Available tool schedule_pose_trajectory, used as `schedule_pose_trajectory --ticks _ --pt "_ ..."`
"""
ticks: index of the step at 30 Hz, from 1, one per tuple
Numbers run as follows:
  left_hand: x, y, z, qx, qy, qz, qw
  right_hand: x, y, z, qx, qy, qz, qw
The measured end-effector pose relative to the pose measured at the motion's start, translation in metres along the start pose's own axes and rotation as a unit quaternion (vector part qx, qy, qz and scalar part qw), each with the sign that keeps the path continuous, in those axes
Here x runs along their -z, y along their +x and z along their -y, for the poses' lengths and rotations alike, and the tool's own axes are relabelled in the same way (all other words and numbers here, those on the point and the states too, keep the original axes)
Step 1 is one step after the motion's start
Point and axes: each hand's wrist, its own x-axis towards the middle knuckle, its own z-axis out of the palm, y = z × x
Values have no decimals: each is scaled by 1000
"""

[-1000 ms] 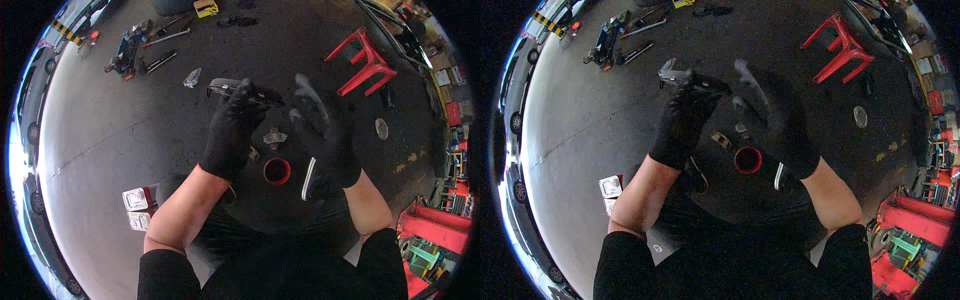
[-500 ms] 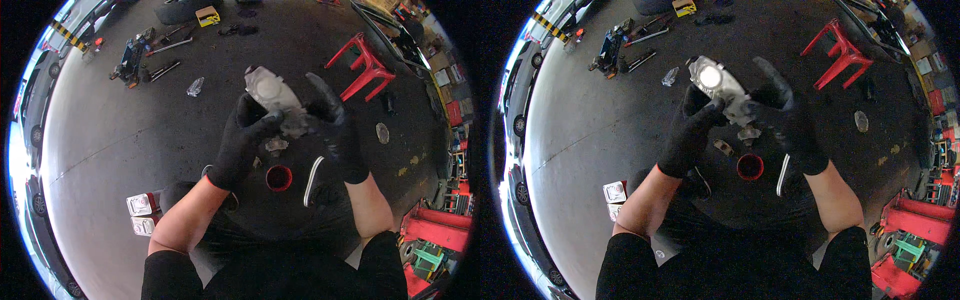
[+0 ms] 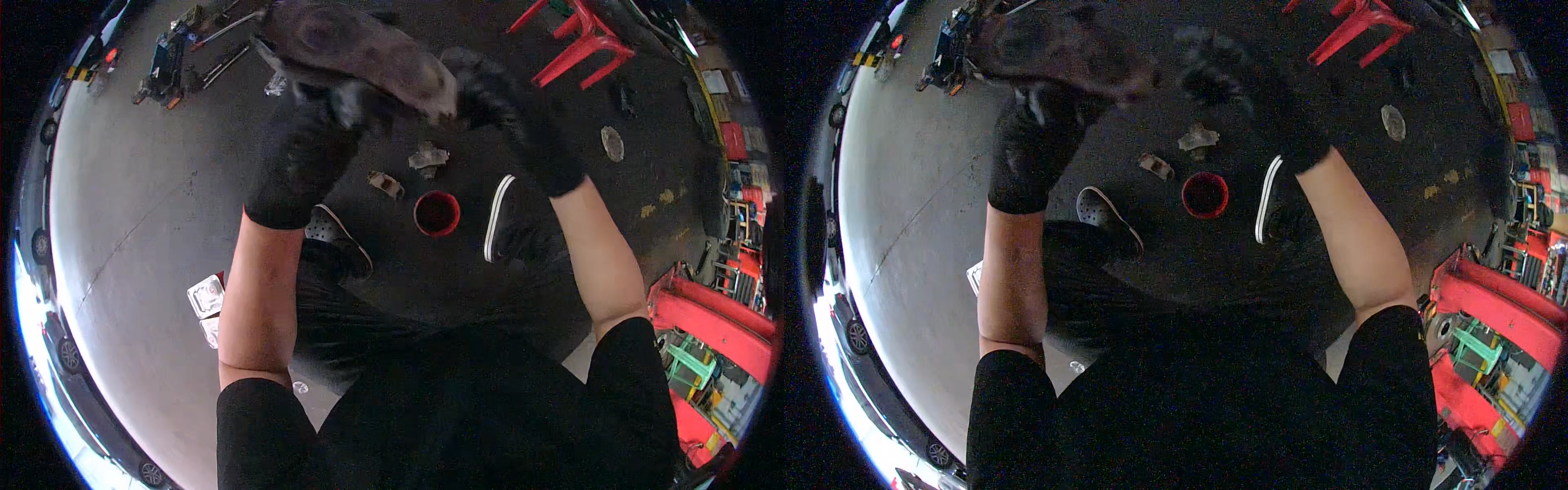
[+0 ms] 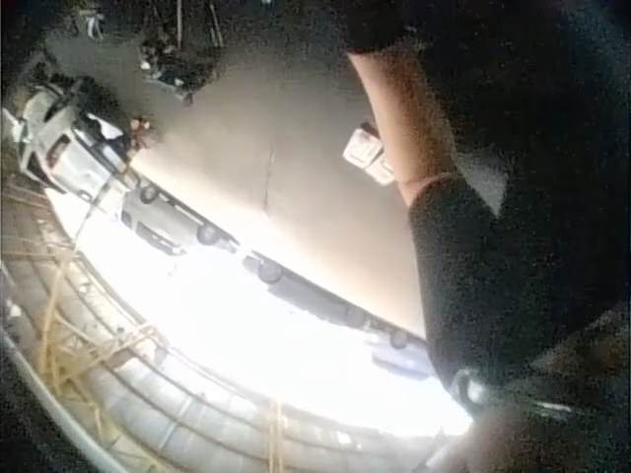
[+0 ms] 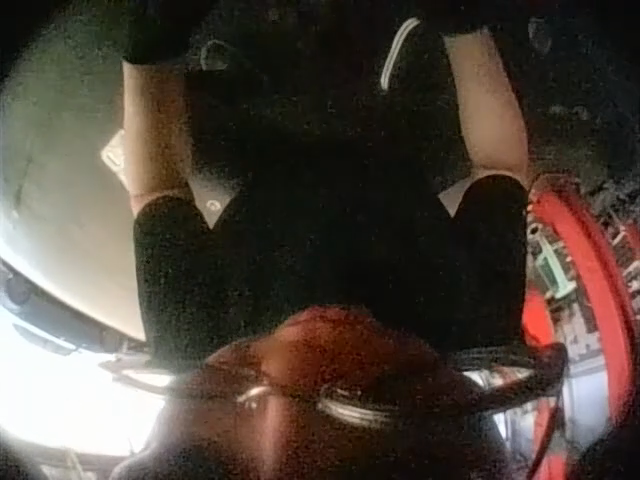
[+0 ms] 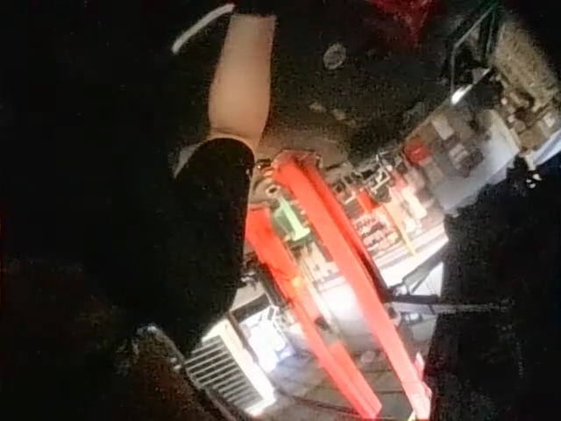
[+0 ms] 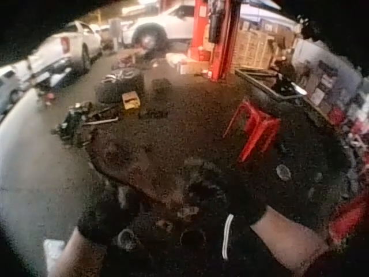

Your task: Applying grease to new brake pads and checking them for installation preparation.

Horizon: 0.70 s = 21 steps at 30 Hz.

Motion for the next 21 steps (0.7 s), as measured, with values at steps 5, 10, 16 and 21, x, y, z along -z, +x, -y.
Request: schedule_pose_trajectory --ticks 5,10,16,21 --pt "9 1 12 -108 562 -21 820 4 17 -134 -177 -411 133 884" --pt "19 7 10 -84 555 -49 826 -32 -13 -254 -338 -542 260 724" --pt "21 7 10 -69 541 42 837 -67 -26 -320 -381 -509 338 694" --pt "11 8 15 -64 551 12 832 -71 -21 -345 -394 -505 376 669"
